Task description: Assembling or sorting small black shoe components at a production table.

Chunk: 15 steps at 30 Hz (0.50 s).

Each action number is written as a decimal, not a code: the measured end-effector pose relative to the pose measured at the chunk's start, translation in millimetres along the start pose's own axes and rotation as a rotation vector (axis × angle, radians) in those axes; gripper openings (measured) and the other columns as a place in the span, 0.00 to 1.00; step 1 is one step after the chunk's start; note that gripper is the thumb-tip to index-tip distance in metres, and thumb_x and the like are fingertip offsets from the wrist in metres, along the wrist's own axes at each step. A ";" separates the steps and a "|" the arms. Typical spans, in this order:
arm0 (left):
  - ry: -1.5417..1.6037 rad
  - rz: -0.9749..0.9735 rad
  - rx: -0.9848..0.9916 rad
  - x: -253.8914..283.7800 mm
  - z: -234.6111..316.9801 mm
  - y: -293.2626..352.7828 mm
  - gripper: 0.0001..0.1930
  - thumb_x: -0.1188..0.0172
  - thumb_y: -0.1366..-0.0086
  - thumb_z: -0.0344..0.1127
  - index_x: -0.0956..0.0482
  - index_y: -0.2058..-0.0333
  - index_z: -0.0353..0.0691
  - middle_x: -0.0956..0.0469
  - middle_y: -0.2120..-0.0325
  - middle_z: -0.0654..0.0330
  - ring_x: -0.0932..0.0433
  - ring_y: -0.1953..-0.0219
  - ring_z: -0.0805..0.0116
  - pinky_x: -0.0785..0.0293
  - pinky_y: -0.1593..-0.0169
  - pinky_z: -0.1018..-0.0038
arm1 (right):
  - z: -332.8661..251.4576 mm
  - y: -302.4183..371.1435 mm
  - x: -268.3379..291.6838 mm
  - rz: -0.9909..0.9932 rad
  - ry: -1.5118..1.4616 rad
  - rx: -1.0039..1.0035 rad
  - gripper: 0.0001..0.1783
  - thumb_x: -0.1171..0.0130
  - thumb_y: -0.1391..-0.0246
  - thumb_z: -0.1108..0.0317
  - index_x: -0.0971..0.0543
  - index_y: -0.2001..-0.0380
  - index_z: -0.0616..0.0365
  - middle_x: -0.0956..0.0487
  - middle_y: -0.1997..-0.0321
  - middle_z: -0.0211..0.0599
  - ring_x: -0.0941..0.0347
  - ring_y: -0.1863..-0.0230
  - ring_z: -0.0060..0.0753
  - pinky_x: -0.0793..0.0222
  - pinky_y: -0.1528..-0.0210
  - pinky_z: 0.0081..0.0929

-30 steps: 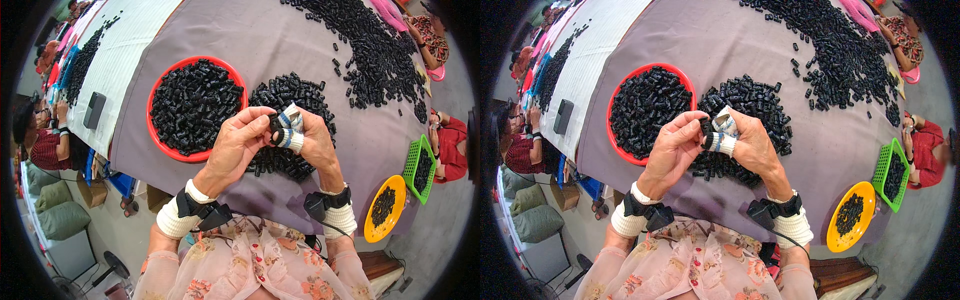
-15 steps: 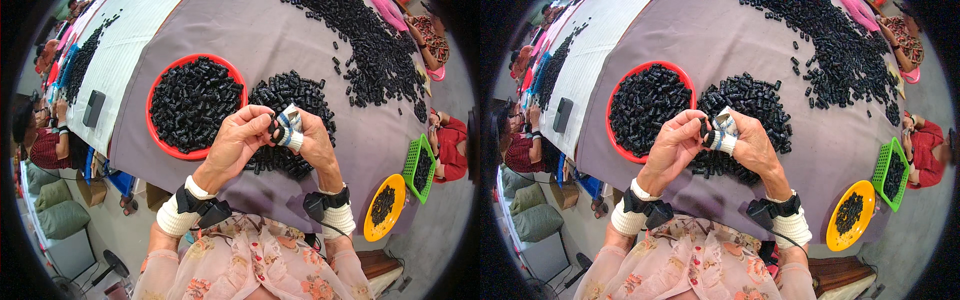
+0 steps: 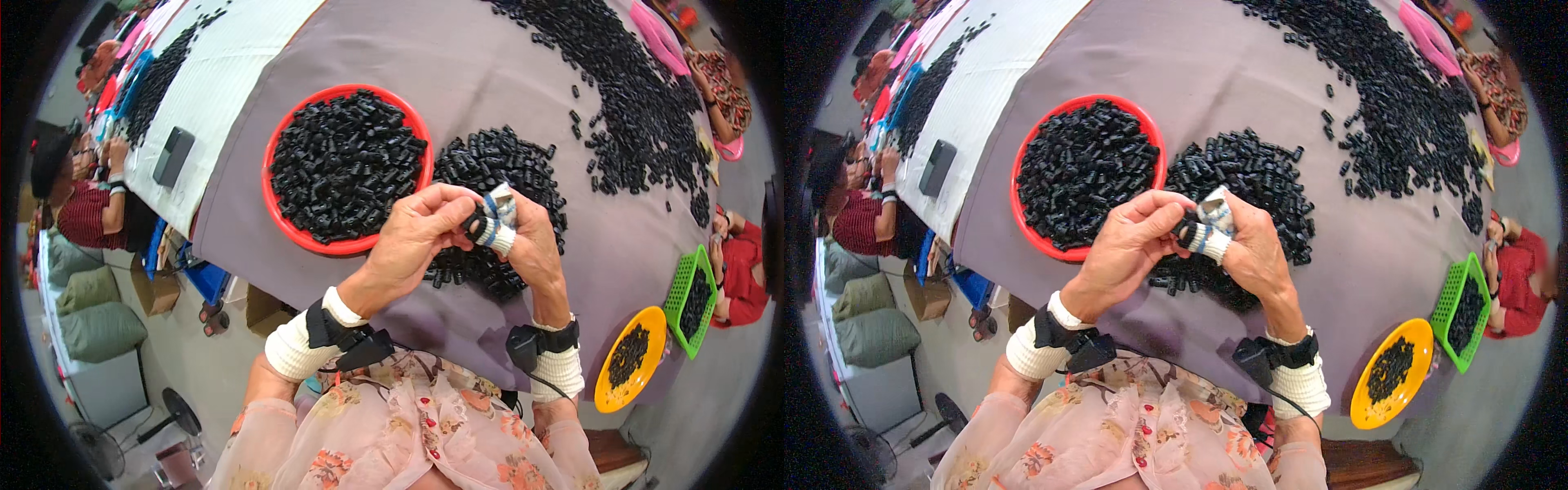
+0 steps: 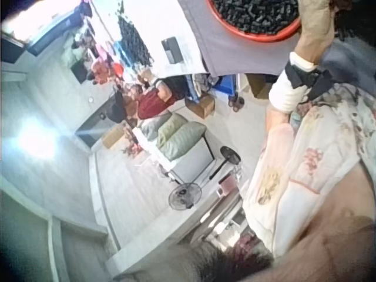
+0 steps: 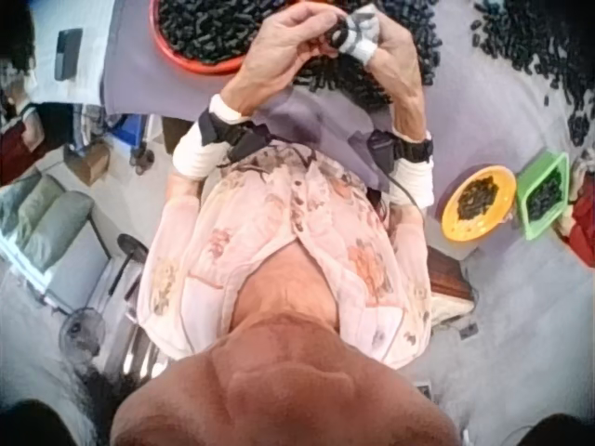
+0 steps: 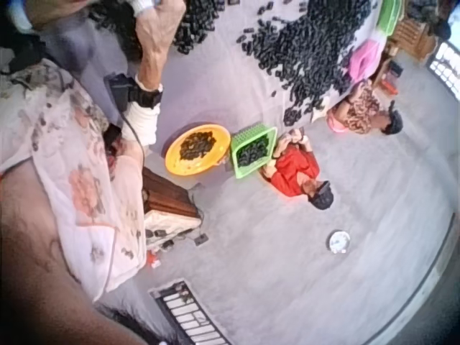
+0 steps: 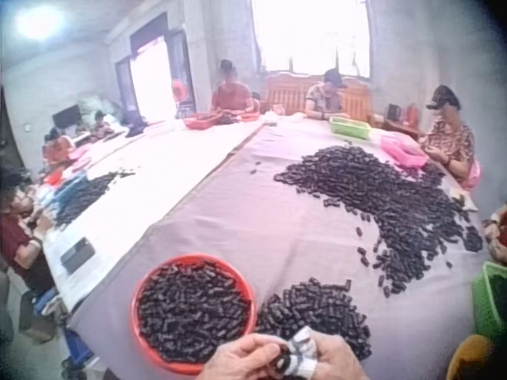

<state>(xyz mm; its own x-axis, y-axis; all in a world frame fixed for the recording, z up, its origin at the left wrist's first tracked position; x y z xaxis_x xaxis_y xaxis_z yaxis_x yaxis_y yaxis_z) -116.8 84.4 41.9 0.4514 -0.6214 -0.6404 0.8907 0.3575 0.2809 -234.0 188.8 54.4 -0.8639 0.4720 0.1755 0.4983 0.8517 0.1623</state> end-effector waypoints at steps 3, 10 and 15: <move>-0.041 0.010 -0.014 1.0 -1.7 1.1 0.11 0.47 0.36 0.35 0.24 0.60 0.34 0.24 0.71 0.65 0.26 0.72 0.80 0.26 0.66 0.81 | 5.0 0.4 -0.9 0.014 -0.001 0.010 0.14 0.34 0.56 0.64 0.28 0.73 0.59 0.30 0.81 0.21 0.40 0.79 0.12 0.43 0.77 0.15; 0.034 -0.050 0.051 10.2 1.0 6.1 0.12 0.48 0.36 0.33 0.27 0.58 0.32 0.23 0.68 0.59 0.24 0.71 0.74 0.25 0.61 0.75 | -2.7 2.6 -2.4 -0.018 -0.130 -0.014 0.12 0.34 0.57 0.66 0.27 0.72 0.58 0.29 0.78 0.19 0.39 0.77 0.11 0.41 0.75 0.14; 0.280 -0.027 0.056 17.6 1.4 3.7 0.13 0.51 0.35 0.35 0.29 0.57 0.33 0.24 0.68 0.59 0.25 0.69 0.72 0.26 0.60 0.72 | -6.9 -0.1 -3.3 0.025 -0.047 0.055 0.14 0.33 0.59 0.69 0.28 0.72 0.57 0.32 0.79 0.18 0.43 0.78 0.10 0.44 0.77 0.13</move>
<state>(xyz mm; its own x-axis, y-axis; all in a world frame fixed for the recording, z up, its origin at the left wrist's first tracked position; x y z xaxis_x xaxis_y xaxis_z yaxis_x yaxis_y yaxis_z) -105.5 73.8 32.7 0.4017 -0.4103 -0.8187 0.9074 0.2991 0.2952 -230.6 185.6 60.5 -0.8543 0.5024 0.1333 0.5162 0.8501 0.1044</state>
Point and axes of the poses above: each hand's wrist, its own y-axis away from the middle knuckle, its own x-axis out of the back of the hand, z = x × y, the point moved 2 cm from there along -y, towards the middle knuckle
